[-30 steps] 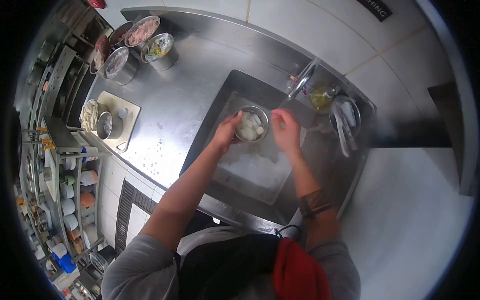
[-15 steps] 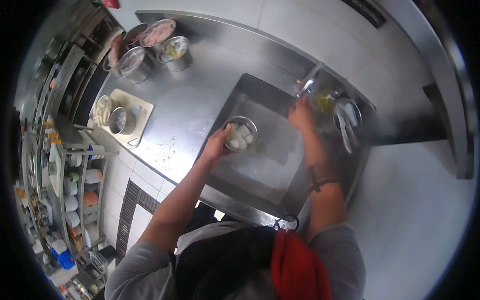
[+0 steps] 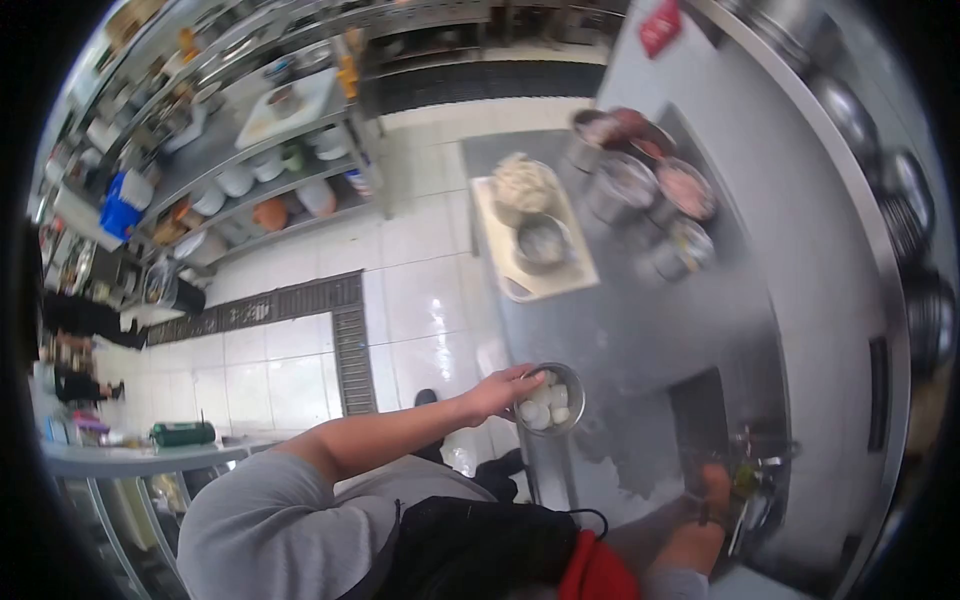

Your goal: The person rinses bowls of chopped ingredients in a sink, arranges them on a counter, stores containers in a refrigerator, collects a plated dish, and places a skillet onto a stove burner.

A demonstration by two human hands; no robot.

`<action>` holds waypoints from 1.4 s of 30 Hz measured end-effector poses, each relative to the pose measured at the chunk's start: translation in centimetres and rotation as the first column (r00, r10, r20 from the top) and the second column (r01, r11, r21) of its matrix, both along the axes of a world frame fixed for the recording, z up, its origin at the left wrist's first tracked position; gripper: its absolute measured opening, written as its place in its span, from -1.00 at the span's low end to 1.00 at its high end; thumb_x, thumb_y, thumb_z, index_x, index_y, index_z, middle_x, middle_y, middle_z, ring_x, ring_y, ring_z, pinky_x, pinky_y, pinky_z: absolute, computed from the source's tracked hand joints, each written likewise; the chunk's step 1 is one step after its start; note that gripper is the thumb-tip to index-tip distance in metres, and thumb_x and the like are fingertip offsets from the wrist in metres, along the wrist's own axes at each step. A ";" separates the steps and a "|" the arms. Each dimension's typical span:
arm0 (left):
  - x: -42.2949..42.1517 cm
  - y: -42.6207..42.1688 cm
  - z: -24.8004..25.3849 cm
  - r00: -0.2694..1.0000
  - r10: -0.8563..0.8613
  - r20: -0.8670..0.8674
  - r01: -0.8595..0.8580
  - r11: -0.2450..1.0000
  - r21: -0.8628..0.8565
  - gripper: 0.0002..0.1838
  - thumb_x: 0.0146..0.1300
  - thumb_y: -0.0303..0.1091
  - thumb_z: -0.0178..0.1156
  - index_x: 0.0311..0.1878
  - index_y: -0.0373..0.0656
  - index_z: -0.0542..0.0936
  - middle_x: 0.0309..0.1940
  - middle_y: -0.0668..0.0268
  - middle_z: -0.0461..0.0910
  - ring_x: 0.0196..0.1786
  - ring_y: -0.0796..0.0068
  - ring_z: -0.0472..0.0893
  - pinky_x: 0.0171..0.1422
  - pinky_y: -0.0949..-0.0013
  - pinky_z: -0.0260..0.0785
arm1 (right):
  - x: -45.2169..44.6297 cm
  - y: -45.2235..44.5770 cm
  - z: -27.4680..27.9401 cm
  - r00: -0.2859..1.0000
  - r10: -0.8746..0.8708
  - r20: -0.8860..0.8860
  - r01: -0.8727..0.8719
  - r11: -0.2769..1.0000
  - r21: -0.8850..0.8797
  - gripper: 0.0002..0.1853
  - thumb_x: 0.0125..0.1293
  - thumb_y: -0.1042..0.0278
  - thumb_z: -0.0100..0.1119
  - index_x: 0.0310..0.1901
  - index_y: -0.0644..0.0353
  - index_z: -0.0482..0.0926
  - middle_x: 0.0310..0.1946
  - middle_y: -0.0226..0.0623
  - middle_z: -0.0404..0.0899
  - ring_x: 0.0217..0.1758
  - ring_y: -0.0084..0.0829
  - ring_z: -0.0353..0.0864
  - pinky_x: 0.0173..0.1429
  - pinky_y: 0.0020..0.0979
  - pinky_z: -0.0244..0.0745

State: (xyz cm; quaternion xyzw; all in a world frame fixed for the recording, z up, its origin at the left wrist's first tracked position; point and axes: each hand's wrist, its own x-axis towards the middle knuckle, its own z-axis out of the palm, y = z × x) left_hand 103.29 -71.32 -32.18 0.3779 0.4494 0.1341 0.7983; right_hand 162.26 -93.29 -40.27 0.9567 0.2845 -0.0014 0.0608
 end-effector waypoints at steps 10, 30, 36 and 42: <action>-27.9 8.5 1.1 0.893 0.378 -0.244 -0.324 0.917 0.234 -0.14 0.44 0.27 0.13 0.59 -0.13 0.25 0.29 0.09 0.52 0.05 0.34 0.61 0.01 0.28 0.56 | -22.4 6.9 -1.4 0.989 -0.085 -0.117 0.107 0.975 0.195 -0.65 0.37 0.30 0.18 0.07 0.36 0.59 0.06 0.09 0.56 0.11 -0.06 0.59 0.21 -0.09 0.47; -62.0 31.3 3.6 0.477 0.854 -0.208 -0.860 0.503 0.091 -0.27 0.48 0.26 0.08 0.27 -0.33 0.55 0.10 0.08 0.65 0.03 0.28 0.73 -0.15 0.21 0.70 | -95.2 68.0 16.2 -0.663 0.683 -0.306 -0.632 -0.292 0.718 -0.35 0.22 0.08 0.48 0.33 -0.02 0.50 0.40 -0.03 0.36 0.39 -0.03 0.49 0.41 -0.15 0.46; -70.4 42.0 4.8 0.546 0.831 -0.108 -0.808 0.556 0.193 -0.18 0.47 0.36 0.01 0.30 -0.32 0.54 0.13 0.08 0.64 0.10 0.25 0.69 0.03 0.16 0.65 | -107.5 77.9 13.7 -0.695 0.679 -0.238 -0.628 -0.411 0.661 -0.40 0.08 0.24 0.58 0.17 0.07 0.57 0.33 -0.02 0.47 0.41 0.00 0.46 0.40 -0.16 0.46; -79.3 53.0 7.3 0.631 0.775 0.047 -0.759 0.604 0.243 -0.17 0.48 0.35 0.00 0.32 -0.34 0.52 0.10 0.03 0.64 0.06 0.30 0.69 0.01 0.24 0.62 | -114.9 84.1 16.4 -0.463 0.865 -0.193 -0.567 -0.121 0.814 -0.69 0.00 0.40 0.59 -0.26 0.20 0.64 -0.17 -0.17 0.69 -0.13 -0.17 0.71 -0.03 -0.26 0.59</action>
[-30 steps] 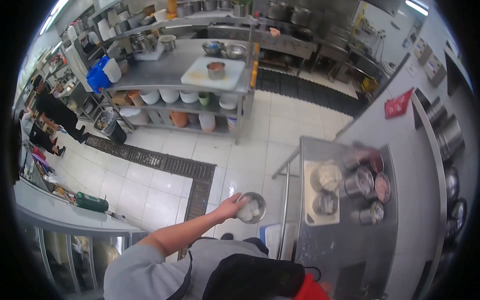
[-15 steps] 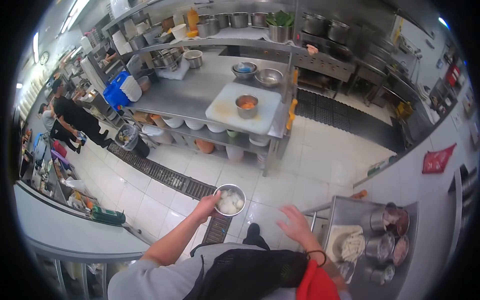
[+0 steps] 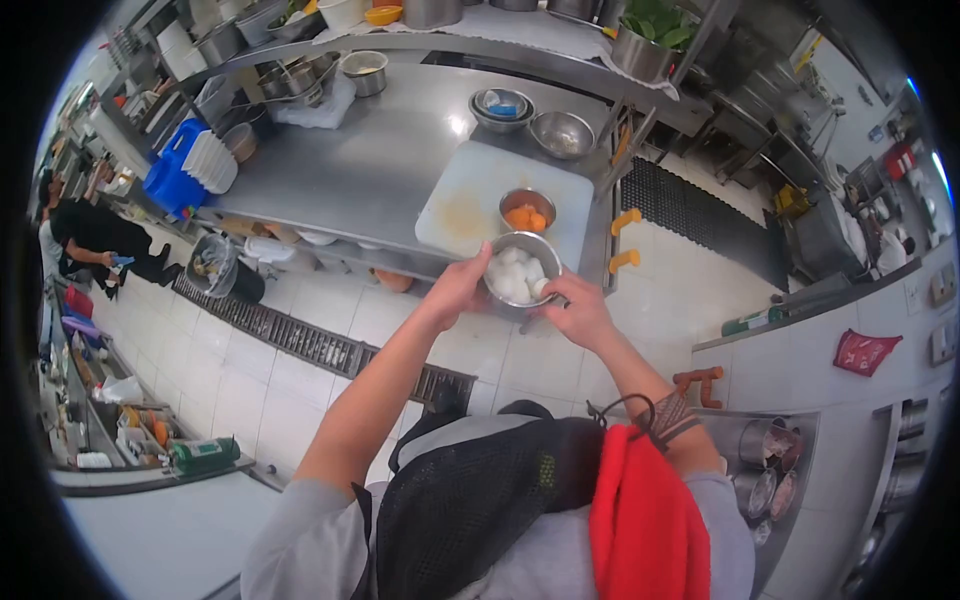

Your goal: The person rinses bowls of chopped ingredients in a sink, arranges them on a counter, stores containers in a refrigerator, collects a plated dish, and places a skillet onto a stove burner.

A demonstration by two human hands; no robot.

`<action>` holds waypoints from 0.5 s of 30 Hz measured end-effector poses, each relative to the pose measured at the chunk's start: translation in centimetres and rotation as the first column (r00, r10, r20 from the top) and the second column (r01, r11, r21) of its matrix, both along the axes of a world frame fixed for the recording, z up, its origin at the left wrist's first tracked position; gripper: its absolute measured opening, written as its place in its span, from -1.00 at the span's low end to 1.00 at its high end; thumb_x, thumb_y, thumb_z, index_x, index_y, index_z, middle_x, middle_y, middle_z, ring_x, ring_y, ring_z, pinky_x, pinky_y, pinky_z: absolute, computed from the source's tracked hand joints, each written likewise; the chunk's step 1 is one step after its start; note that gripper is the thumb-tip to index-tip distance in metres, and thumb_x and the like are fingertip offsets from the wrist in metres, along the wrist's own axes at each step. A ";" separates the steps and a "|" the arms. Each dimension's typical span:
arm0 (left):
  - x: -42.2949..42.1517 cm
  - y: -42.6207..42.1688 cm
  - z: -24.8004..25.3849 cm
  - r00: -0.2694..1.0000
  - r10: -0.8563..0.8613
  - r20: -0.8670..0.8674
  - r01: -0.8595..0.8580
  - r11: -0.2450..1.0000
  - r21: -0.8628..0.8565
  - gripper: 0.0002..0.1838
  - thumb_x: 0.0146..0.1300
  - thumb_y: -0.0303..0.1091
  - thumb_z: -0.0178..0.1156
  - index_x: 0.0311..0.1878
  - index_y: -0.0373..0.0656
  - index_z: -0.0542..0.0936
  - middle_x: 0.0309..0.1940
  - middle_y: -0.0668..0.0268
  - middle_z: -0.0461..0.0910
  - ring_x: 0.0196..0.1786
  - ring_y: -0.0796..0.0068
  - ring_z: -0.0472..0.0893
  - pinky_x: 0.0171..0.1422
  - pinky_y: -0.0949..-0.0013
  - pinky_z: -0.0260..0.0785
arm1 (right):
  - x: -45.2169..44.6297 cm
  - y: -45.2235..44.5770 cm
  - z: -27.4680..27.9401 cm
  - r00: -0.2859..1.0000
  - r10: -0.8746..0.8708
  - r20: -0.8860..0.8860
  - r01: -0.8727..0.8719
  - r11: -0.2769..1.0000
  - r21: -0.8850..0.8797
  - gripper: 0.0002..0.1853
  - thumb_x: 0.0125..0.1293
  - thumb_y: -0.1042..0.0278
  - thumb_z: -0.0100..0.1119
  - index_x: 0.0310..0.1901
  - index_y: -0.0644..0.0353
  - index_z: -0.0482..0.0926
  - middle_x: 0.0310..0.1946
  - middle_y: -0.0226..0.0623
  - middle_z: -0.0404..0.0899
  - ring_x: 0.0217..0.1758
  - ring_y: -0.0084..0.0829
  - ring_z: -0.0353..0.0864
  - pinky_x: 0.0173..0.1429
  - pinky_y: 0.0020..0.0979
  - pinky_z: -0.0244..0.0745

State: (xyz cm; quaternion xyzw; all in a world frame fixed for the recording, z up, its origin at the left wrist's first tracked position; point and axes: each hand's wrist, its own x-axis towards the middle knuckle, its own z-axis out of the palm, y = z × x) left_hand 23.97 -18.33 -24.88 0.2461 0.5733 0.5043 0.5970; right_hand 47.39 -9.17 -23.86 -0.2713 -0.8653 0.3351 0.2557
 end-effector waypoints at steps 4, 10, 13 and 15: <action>-4.7 5.9 -1.9 0.996 0.036 0.077 -0.040 0.998 0.042 -0.21 0.50 0.25 0.06 0.41 -0.36 0.39 0.19 -0.02 0.59 0.14 0.26 0.66 0.12 0.24 0.60 | -3.6 5.1 0.4 0.968 -0.247 0.045 0.248 0.968 -0.028 -0.71 0.03 0.38 0.59 -0.25 0.20 0.65 -0.19 -0.20 0.68 -0.14 -0.21 0.69 -0.04 -0.29 0.57; -9.2 8.5 -5.2 0.991 0.102 0.084 -0.105 0.994 0.025 -0.47 0.52 -0.02 0.17 0.23 -0.36 0.52 0.02 0.09 0.68 -0.05 0.33 0.73 0.03 0.36 0.61 | -6.6 11.8 -2.6 0.951 -0.311 -0.007 0.310 0.950 -0.018 -0.72 0.09 0.33 0.56 -0.22 0.17 0.66 -0.18 -0.22 0.68 -0.08 -0.19 0.69 0.03 -0.29 0.56; -10.8 8.4 -4.9 0.982 0.183 -0.042 -0.184 0.983 -0.018 -0.63 0.50 -0.17 0.20 0.07 -0.35 0.61 -0.12 0.17 0.71 -0.12 0.39 0.74 -0.02 0.39 0.61 | -7.0 14.5 -5.8 0.957 -0.221 0.187 0.211 0.975 0.070 -0.74 0.15 0.31 0.47 -0.18 0.15 0.63 0.07 -0.14 0.64 0.06 -0.04 0.67 0.11 -0.18 0.60; -11.1 7.5 -4.1 0.973 0.201 -0.113 -0.207 0.977 -0.042 -0.65 0.50 -0.20 0.21 0.06 -0.35 0.62 -0.14 0.18 0.72 -0.12 0.39 0.74 -0.01 0.37 0.60 | -6.6 14.4 -7.0 0.979 -0.166 0.122 0.164 0.986 0.025 -0.72 0.15 0.29 0.47 -0.16 0.14 0.62 0.24 -0.11 0.56 0.15 0.01 0.64 0.16 -0.15 0.61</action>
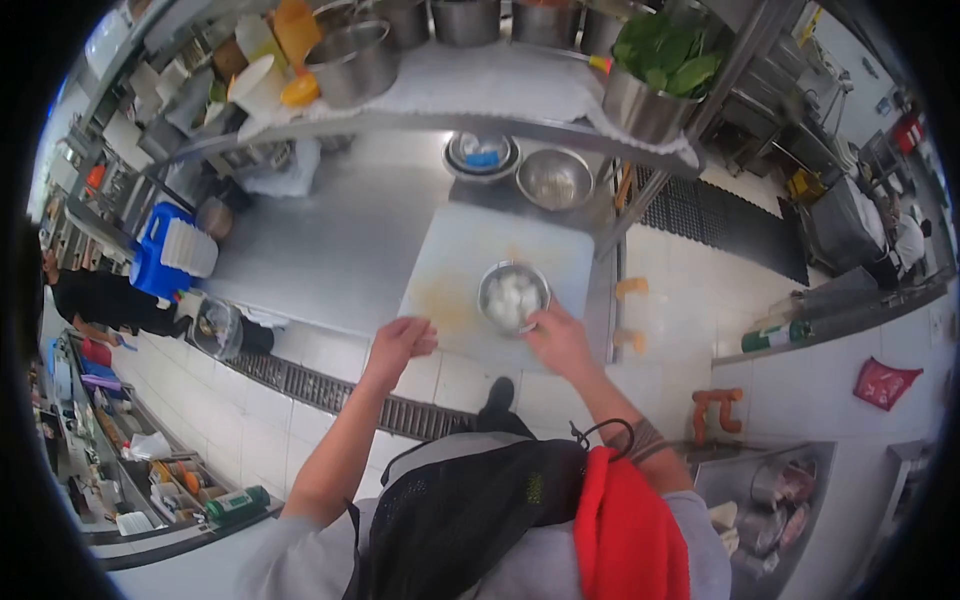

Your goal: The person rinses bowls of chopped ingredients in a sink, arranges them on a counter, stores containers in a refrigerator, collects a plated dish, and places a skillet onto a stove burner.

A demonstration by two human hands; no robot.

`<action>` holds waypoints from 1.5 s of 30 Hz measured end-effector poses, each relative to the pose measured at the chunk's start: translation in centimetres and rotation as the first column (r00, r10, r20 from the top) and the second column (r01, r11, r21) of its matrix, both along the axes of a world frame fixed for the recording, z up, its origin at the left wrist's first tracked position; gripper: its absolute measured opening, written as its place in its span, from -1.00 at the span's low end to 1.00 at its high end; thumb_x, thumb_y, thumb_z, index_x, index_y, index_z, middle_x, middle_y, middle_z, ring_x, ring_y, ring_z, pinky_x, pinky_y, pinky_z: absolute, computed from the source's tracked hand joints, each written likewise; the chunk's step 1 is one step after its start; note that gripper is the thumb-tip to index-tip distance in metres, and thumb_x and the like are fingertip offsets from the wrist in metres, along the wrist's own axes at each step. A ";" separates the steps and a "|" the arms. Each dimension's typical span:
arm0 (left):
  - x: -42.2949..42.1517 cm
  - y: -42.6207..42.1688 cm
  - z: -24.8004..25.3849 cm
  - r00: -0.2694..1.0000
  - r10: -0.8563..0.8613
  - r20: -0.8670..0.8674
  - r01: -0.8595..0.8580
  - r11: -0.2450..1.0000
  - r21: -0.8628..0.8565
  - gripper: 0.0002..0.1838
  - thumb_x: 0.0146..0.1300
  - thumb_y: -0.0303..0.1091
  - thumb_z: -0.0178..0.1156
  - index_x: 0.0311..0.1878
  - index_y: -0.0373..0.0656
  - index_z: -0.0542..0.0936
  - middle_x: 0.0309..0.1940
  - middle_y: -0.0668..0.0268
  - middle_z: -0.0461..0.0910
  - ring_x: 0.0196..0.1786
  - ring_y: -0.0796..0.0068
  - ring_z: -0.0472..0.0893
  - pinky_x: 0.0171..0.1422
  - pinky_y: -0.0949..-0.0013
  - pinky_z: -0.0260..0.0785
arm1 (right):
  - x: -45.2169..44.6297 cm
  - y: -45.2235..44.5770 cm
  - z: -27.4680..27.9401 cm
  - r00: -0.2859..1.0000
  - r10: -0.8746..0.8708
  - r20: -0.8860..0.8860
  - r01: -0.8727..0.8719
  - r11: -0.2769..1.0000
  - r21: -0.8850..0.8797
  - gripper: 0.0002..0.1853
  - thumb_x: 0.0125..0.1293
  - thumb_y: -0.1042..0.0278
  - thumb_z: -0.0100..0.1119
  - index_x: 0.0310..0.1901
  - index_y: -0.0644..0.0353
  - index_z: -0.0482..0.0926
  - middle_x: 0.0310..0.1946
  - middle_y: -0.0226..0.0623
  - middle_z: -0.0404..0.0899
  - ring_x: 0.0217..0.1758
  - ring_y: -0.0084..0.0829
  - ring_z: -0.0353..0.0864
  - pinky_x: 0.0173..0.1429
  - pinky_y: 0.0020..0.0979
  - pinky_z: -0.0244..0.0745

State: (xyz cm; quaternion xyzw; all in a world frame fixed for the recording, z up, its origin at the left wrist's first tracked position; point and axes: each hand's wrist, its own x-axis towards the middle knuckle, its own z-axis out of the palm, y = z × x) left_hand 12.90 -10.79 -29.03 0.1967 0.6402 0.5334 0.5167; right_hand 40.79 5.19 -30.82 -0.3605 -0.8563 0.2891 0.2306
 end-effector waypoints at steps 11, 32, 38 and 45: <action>-0.9 9.4 12.0 0.930 0.091 -0.355 0.027 0.949 0.315 -0.71 0.44 -0.34 0.29 0.09 -0.35 0.63 -0.14 0.21 0.75 -0.07 0.47 0.73 0.04 0.41 0.55 | 1.9 8.6 13.3 0.942 -0.102 -0.320 0.197 0.940 0.280 -0.47 0.24 0.24 0.48 0.20 0.28 0.57 0.29 0.03 0.51 0.19 -0.04 0.64 0.17 -0.16 0.61; -10.3 9.2 15.1 0.682 -0.132 -0.719 0.559 0.729 0.396 -0.55 0.30 -0.34 0.39 0.23 -0.19 0.58 0.07 0.14 0.70 0.03 0.25 0.73 0.12 0.27 0.55 | -1.3 5.7 32.3 0.903 -0.359 -0.234 0.416 0.867 0.273 -0.68 0.06 0.38 0.56 -0.24 0.38 0.65 -0.17 -0.15 0.74 -0.26 -0.42 0.69 -0.09 -0.42 0.58; -12.7 6.8 17.0 0.710 -0.252 -0.657 0.691 0.430 0.582 -0.11 0.17 -0.32 0.54 0.50 -0.04 0.23 0.50 -0.06 0.27 0.49 -0.07 0.39 0.50 0.05 0.31 | -9.3 2.2 27.6 0.939 0.096 -0.329 -0.077 0.995 0.068 -0.69 0.14 0.19 0.55 -0.34 0.27 0.69 -0.33 -0.25 0.73 -0.26 -0.39 0.73 -0.09 -0.40 0.60; -21.8 2.6 8.9 0.706 -0.074 -0.704 0.554 0.677 0.485 -0.15 0.06 -0.33 0.62 0.36 -0.05 0.32 0.38 -0.07 0.43 0.45 -0.14 0.43 0.47 0.05 0.33 | -23.3 2.0 17.1 0.921 0.346 -0.179 -0.372 0.919 -0.133 -0.70 -0.03 0.45 0.56 -0.22 0.17 0.69 -0.19 -0.23 0.69 -0.14 -0.15 0.71 -0.05 -0.29 0.60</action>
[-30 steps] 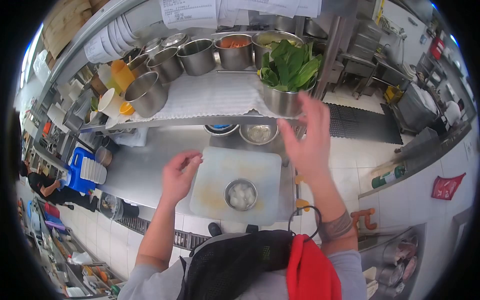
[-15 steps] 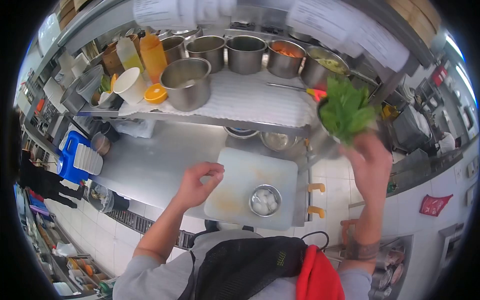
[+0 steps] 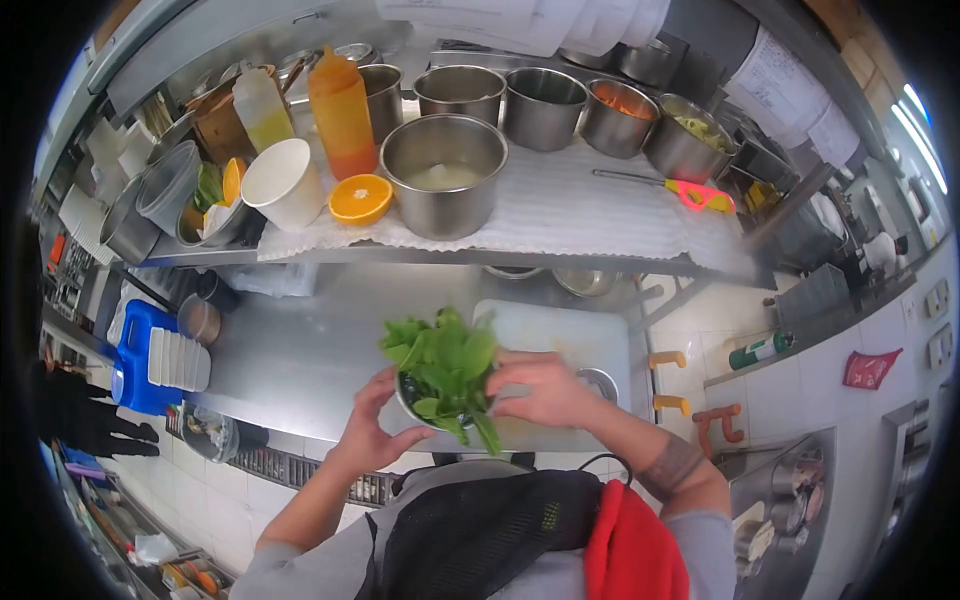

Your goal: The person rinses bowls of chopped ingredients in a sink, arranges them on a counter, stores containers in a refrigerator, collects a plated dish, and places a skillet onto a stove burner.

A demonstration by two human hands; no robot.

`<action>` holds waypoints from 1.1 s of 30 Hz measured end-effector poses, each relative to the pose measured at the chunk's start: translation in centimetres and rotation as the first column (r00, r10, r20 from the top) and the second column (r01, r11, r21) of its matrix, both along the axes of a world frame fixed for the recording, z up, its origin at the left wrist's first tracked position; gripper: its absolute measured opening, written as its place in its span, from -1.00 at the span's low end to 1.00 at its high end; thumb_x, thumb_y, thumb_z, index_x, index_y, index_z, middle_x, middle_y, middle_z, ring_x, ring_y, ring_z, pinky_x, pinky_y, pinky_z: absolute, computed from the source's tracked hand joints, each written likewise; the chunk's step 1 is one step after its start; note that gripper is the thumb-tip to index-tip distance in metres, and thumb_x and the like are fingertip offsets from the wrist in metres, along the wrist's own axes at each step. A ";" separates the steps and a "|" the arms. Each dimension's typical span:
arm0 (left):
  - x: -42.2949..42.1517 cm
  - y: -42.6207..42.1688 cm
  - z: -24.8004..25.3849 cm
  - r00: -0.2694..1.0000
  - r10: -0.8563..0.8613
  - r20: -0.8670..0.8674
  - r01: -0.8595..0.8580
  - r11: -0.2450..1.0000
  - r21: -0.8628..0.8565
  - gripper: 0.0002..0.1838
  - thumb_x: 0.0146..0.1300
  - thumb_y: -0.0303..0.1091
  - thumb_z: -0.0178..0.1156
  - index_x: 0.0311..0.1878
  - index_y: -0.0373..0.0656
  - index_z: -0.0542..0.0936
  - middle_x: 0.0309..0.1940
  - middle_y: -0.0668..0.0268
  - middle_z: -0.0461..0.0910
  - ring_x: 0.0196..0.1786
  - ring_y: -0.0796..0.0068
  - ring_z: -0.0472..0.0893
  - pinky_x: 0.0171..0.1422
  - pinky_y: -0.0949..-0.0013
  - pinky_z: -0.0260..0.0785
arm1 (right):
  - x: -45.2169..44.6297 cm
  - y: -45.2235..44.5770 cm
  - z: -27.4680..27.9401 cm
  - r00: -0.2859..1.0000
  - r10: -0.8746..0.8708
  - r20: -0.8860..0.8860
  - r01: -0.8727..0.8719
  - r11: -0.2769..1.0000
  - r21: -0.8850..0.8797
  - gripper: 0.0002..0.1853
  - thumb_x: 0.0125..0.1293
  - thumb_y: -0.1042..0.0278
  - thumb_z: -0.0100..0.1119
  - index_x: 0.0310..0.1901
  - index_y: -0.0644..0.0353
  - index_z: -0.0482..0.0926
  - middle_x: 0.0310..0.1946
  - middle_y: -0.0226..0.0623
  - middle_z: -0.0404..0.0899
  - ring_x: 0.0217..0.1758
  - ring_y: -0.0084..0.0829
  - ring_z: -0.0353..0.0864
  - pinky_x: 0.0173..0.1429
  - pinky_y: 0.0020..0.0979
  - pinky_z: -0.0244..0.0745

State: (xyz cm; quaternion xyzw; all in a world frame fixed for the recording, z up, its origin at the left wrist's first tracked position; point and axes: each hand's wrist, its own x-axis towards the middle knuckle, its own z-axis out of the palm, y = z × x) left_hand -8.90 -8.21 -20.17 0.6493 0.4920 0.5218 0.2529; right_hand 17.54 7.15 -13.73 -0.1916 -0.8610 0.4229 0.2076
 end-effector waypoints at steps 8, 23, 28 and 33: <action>-5.6 -3.6 -9.9 0.947 0.185 -0.261 -0.230 0.960 -0.157 -0.42 0.05 -0.34 0.58 0.10 -0.11 0.49 0.06 0.06 0.60 0.08 -0.06 0.65 0.07 0.08 0.56 | -8.9 0.0 -12.5 0.971 0.221 0.096 -0.203 0.964 -0.172 -0.70 0.06 0.50 0.49 -0.14 0.17 0.67 0.10 -0.17 0.65 0.11 -0.10 0.68 0.18 -0.24 0.58; -9.0 -3.9 -17.2 0.859 0.379 -0.344 -0.441 0.889 -0.122 -0.60 0.11 -0.42 0.47 0.02 -0.12 0.59 0.06 -0.03 0.64 -0.02 -0.16 0.67 -0.02 0.00 0.60 | -10.2 4.8 13.3 0.759 -0.388 -0.523 0.651 0.455 0.608 -0.59 0.14 0.28 0.54 0.01 0.21 0.70 -0.38 -0.21 0.60 -0.28 -0.24 0.63 -0.12 -0.33 0.55; -9.6 -5.3 -16.2 0.828 0.476 -0.295 -0.541 0.817 -0.199 -0.61 0.25 -0.48 0.35 0.14 -0.21 0.52 0.09 0.00 0.65 0.08 -0.12 0.68 0.19 0.11 0.55 | -8.9 6.2 13.8 0.825 -0.562 -0.053 0.547 0.772 0.324 -0.53 0.10 0.08 0.57 -0.09 0.21 0.62 -0.19 -0.16 0.69 -0.18 -0.07 0.67 -0.03 -0.21 0.55; -9.1 -6.5 -13.9 0.744 0.626 -0.232 -0.658 0.747 -0.096 -0.66 0.25 -0.63 0.26 0.10 -0.26 0.53 0.02 0.06 0.64 0.12 0.03 0.65 0.26 0.14 0.47 | -4.8 4.6 14.9 0.876 -0.441 -0.196 0.479 0.748 0.459 -0.59 0.04 0.18 0.61 -0.19 0.18 0.60 -0.15 -0.18 0.69 -0.16 -0.11 0.69 -0.02 -0.28 0.57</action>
